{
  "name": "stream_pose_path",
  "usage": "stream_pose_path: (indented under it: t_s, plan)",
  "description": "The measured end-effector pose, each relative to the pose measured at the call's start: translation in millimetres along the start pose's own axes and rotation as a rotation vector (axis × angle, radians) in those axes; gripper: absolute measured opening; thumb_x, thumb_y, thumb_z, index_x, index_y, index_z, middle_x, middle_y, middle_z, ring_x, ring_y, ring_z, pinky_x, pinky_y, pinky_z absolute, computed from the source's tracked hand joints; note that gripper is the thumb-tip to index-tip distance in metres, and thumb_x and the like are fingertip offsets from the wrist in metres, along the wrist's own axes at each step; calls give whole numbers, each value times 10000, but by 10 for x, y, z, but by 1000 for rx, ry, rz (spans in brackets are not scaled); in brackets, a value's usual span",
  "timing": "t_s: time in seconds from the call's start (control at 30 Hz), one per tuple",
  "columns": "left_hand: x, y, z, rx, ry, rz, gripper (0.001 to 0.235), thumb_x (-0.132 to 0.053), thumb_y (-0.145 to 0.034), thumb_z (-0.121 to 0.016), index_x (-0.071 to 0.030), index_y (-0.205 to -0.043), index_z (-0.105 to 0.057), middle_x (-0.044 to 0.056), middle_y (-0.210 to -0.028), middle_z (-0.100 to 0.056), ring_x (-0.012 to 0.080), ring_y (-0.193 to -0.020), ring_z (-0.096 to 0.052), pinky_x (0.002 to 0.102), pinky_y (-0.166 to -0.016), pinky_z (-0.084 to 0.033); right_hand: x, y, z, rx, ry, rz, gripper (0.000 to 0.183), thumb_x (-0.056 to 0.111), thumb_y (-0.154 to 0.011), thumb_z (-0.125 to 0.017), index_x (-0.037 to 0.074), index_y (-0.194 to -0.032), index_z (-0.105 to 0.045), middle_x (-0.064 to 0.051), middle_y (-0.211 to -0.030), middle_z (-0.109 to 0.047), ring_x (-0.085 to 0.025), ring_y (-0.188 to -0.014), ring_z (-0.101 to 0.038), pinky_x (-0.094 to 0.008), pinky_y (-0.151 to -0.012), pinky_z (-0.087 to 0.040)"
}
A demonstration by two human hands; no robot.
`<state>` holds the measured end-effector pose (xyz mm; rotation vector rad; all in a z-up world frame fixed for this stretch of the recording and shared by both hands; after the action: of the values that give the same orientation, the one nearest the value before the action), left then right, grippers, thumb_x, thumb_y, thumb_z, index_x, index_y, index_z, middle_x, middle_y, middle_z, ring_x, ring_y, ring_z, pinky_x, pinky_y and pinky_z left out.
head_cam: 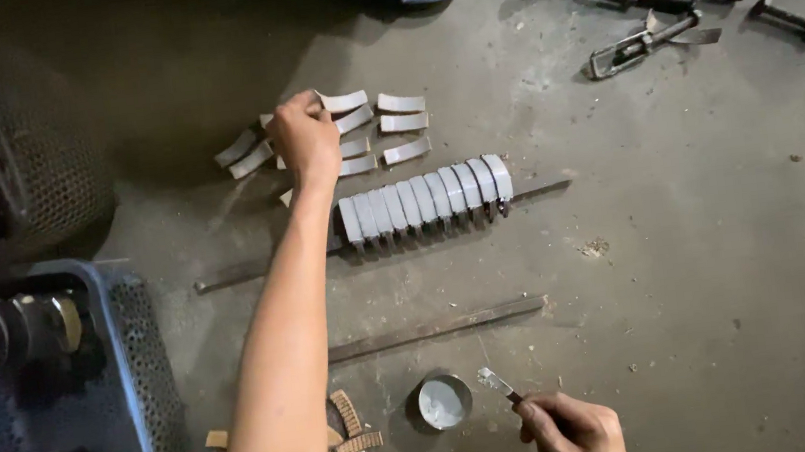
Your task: Applying white paste to curved metal plates and stacking them onto a metal rod
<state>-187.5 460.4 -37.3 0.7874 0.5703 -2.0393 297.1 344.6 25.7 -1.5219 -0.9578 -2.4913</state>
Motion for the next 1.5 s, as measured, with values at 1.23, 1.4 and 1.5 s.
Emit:
stream_pose_path:
  t_s: [1.23, 1.4, 1.5]
  plan:
    - [842, 3508, 2712, 382, -722, -256, 280, 19, -749, -706, 15, -1020, -635, 139, -902, -563, 228, -696, -574, 313, -533, -553, 1151, 851, -342, 43, 277, 589, 154, 82, -758, -809, 44, -902, -766, 18, -707, -703, -87, -514, -534, -229, -473, -446]
    - [215, 3657, 2751, 125, -44, -128, 331, 27, -765, -769, -2, -1091, -724, 97, -858, -754, 150, -578, -693, 203, -434, -610, 1368, 776, -354, 30, 227, 622, 91, 101, -826, -763, 28, -878, -780, -8, -669, -707, -97, -483, -505, -242, -444, -410]
    - [-97, 3721, 2644, 27, 210, -48, 345, -43, -769, -819, -33, -1094, -705, 128, -1023, -788, 197, -727, -794, 278, -525, -708, 1184, 662, -410, 209, 9, 210, 220, 173, -887, -707, 0, -929, -836, -87, -672, -798, -147, -500, -644, -278, -438, -541]
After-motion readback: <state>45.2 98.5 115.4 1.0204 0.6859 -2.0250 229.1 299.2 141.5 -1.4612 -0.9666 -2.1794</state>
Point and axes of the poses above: each hand's wrist, its own y-axis away from the middle knuckle, its own z-axis out of the back of the hand, x = y × z, the point moved 7 cm from there along -y, towards the middle knuckle
